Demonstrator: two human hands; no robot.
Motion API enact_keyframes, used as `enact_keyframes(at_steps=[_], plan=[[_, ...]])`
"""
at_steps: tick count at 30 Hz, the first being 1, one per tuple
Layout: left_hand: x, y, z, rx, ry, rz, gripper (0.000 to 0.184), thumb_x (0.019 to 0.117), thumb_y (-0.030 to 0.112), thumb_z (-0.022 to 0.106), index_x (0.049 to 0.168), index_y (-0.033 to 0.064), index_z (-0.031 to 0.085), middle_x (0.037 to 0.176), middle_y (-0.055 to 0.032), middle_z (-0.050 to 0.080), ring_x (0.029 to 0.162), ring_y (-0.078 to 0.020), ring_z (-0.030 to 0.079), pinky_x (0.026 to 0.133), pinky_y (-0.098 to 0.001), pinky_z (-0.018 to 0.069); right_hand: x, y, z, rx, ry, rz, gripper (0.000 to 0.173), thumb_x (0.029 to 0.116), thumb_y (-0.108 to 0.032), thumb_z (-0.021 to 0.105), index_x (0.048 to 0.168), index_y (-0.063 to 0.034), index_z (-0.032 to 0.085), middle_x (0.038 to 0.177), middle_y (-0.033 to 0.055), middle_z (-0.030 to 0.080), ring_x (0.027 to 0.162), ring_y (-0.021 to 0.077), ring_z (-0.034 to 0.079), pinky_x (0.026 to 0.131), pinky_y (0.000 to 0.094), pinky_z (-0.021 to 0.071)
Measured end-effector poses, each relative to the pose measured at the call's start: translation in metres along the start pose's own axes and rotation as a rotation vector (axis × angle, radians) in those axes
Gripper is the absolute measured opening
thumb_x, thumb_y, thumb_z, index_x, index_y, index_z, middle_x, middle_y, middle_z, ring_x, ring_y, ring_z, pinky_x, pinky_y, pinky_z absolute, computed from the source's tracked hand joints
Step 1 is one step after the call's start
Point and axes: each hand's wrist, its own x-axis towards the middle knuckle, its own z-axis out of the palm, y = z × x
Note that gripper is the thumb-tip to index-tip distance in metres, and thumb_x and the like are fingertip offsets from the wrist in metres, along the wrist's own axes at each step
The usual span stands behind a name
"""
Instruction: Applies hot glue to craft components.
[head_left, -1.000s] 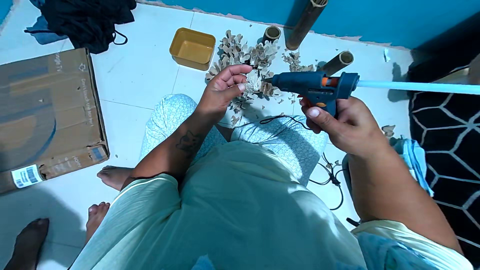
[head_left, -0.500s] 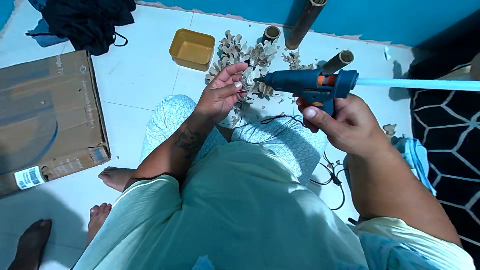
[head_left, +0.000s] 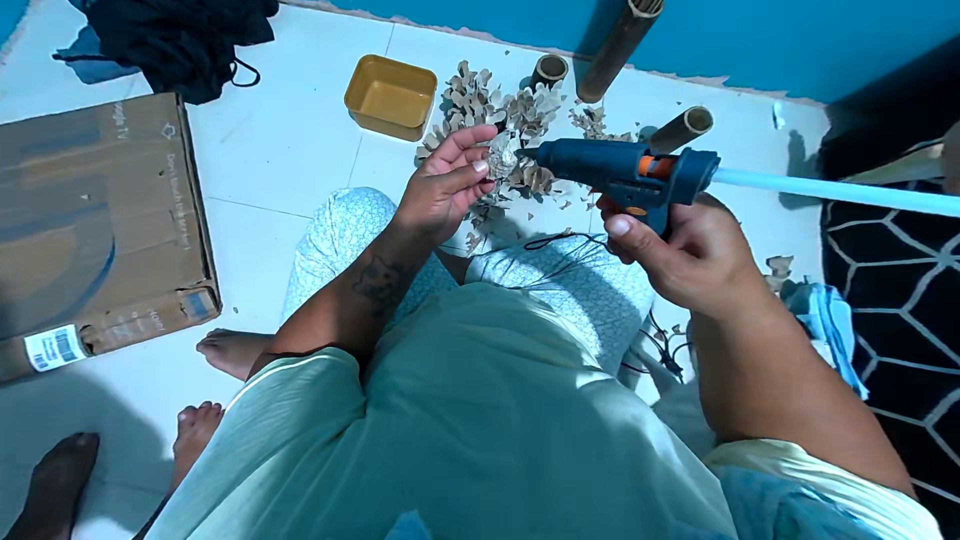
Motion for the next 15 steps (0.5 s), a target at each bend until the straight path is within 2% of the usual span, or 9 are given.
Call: enact_keyframes(at_steps=[6,10,15], plan=[[-0.003,0.004,0.007,0.129,0.099,0.039,0.03,0.0985,-0.005,0.052,0.126,0.0067,0.059,0.102,0.0001,0.068,0.09,-0.0104,0.067,0.083,-0.0277,0.0581,-0.001,0.001,0.002,-0.034,-0.006,0.019,0.033,0.1027,-0.035,0.056,0.116,-0.0059,0.063,0.087,-0.0065,0.063,0.067,-0.0054,0.057,0.061,0.0142,0.0516],[-0.006,0.008,0.013,0.258,0.133,0.113,0.031,0.0959,-0.006,0.056,0.125,0.0039,0.059,0.1,0.0,0.07,0.088,-0.0092,0.067,0.081,-0.0261,0.0575,-0.001,0.002,0.006,-0.093,0.007,0.043,0.034,0.1021,-0.039,0.055,0.11,-0.0068,0.064,0.078,-0.0075,0.058,0.062,-0.0055,0.052,0.057,0.014,0.0464],[-0.008,0.01,0.015,0.288,0.137,0.122,0.03,0.0958,-0.007,0.057,0.124,0.0035,0.059,0.1,-0.0001,0.07,0.088,-0.0086,0.068,0.08,-0.025,0.0574,-0.001,0.002,0.01,-0.134,0.039,0.06,0.035,0.1018,-0.04,0.056,0.111,-0.0071,0.064,0.08,-0.0068,0.059,0.063,-0.0054,0.051,0.057,0.0155,0.0463]])
